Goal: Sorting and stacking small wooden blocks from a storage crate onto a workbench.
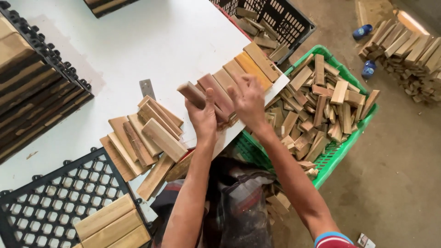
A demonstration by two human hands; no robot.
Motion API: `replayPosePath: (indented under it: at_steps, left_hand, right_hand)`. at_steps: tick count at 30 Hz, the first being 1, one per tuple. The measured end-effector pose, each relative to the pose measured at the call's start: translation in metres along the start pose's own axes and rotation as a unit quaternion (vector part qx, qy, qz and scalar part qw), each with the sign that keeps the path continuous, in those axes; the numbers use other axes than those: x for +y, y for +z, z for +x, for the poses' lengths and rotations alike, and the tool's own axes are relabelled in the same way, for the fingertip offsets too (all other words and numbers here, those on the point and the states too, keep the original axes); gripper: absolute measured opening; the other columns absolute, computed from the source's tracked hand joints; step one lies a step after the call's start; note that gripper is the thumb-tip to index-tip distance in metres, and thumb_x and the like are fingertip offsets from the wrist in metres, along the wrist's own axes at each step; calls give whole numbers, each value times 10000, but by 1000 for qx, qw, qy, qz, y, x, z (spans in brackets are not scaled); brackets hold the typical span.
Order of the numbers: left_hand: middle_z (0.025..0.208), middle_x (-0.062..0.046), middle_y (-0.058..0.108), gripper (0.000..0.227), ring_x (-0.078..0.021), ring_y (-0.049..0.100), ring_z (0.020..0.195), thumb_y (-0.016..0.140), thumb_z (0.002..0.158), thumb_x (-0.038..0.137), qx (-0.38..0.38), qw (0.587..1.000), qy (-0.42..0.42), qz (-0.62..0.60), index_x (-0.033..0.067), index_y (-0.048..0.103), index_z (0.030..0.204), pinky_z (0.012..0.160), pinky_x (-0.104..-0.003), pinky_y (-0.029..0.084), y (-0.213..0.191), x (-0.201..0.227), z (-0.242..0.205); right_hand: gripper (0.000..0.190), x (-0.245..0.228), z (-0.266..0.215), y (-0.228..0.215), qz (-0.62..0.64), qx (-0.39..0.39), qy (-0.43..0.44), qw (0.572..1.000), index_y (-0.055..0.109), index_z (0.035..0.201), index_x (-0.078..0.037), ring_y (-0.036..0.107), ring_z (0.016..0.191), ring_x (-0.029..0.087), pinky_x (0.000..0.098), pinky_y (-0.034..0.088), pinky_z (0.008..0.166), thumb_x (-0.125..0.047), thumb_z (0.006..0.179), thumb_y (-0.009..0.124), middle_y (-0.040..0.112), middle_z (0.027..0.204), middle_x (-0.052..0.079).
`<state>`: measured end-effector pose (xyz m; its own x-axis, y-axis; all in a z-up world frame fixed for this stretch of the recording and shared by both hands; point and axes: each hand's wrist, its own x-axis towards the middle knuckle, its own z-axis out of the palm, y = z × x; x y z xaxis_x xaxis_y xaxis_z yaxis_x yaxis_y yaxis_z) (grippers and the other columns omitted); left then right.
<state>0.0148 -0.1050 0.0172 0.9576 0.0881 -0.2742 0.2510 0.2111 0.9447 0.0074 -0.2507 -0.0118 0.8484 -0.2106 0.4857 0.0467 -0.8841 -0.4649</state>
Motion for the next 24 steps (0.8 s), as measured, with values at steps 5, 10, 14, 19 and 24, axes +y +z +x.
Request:
replayPosePath:
  at_steps: [5,10,14,19,24]
  left_hand:
    - [1683,-178,143,921,-336,128,1570,328,956,725,-82,983,-57,-151,125,106,1620,1278,-492,119,6,68,-23]
    - [1690,-167,122,932,-326,142,1563,276,918,777,-71,957,-123,-253,178,120,1615,1268,-498,104,-12,92,-32]
    - [1708,-74,23,851,-302,13,1571,363,960,681,-18,952,-192,-236,229,97,1630,1257,-530,-33,-10,98,-40]
    - [1706,-35,-167,919,-363,-156,1539,252,924,775,-54,938,-242,-244,262,27,1652,1179,-647,-151,-14,82,-24]
    - [1666,-70,14,792,-358,42,1503,361,957,640,-21,919,-234,-317,213,206,1605,1183,-595,45,-24,90,-27]
  right_hand:
    - [424,-81,-5,-21,276,-142,22,950,571,1462,-185,629,1224,330,457,461,1071,-277,1048,577,677,1265,126]
    - [429,-77,5,-20,300,-108,124,940,570,1472,-171,569,1339,286,456,429,1139,-194,1043,579,660,1382,133]
    - [729,-93,11,-49,248,-125,262,924,443,1537,-269,547,1367,252,441,381,1190,-446,891,730,609,1447,73]
    - [833,-81,-3,-29,173,-112,174,963,531,1485,-217,638,1190,307,464,504,983,-329,722,847,639,1260,110]
    - [693,-63,-33,28,-136,-60,-62,987,584,1442,-75,534,1001,354,469,469,792,-526,920,659,474,1157,101]
